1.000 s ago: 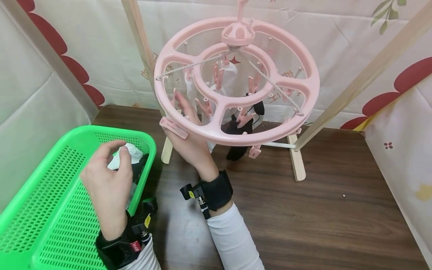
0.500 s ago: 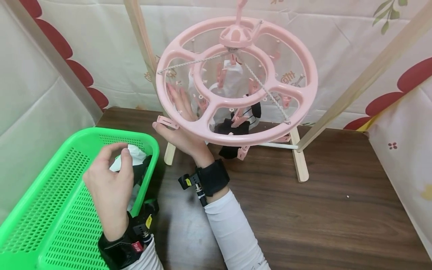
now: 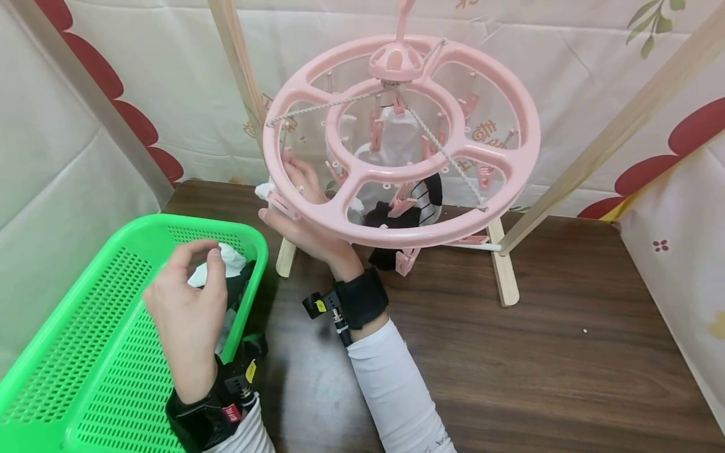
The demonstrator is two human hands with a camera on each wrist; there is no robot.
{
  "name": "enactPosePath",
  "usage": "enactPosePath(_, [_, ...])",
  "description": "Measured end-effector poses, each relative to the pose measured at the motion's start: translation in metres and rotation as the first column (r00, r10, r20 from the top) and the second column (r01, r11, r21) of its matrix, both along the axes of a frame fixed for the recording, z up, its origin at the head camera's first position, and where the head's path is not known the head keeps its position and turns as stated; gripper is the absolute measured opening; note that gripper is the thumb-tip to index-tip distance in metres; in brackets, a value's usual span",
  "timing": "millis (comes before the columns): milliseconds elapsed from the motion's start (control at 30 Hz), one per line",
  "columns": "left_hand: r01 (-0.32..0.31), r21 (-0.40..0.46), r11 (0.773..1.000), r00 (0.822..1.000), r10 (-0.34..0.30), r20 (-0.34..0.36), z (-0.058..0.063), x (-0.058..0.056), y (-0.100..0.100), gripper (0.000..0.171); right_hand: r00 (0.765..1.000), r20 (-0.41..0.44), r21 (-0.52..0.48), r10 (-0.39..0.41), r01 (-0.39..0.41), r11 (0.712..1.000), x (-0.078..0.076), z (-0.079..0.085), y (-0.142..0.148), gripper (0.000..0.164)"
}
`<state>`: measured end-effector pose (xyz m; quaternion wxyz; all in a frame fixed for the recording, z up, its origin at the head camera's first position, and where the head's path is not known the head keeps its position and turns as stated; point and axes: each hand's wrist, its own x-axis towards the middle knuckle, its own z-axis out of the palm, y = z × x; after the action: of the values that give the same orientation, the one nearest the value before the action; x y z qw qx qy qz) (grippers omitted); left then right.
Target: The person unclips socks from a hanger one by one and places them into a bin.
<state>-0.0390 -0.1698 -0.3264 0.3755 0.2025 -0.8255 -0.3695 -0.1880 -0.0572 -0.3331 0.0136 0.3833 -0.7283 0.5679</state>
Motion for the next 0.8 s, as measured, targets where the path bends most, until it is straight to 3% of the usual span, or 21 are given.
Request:
enactPosePath(233, [0.019,-0.015,1.000,1.000,-0.019,-0.004,0.000,0.001,0.000,0.022,0.997,0.047,-0.177,0.066,-0.056,0.983,0.007,-0.009,0.010,0.069])
enactPosePath(500, [0.055,-0.069,0.996,0.998,-0.053,0.025,-0.003,-0.005,0.001,0.020,0.957,0.156,-0.416,0.245,-0.162,0.895,0.017,-0.022,0.030,0.067])
enactPosePath(633, [0.117,-0.102,0.988,0.993,-0.119,-0.014,-0.008,-0.013,0.005,0.017,0.949,0.152,-0.492,0.275,-0.169,0.854,0.023,-0.027,0.036,0.075])
enactPosePath(800, [0.245,0.004,0.969,0.965,-0.244,-0.094,-0.009,-0.025,0.017,0.022,0.933,0.155,-0.582,0.325,-0.179,0.793,0.030,-0.031,0.043,0.070])
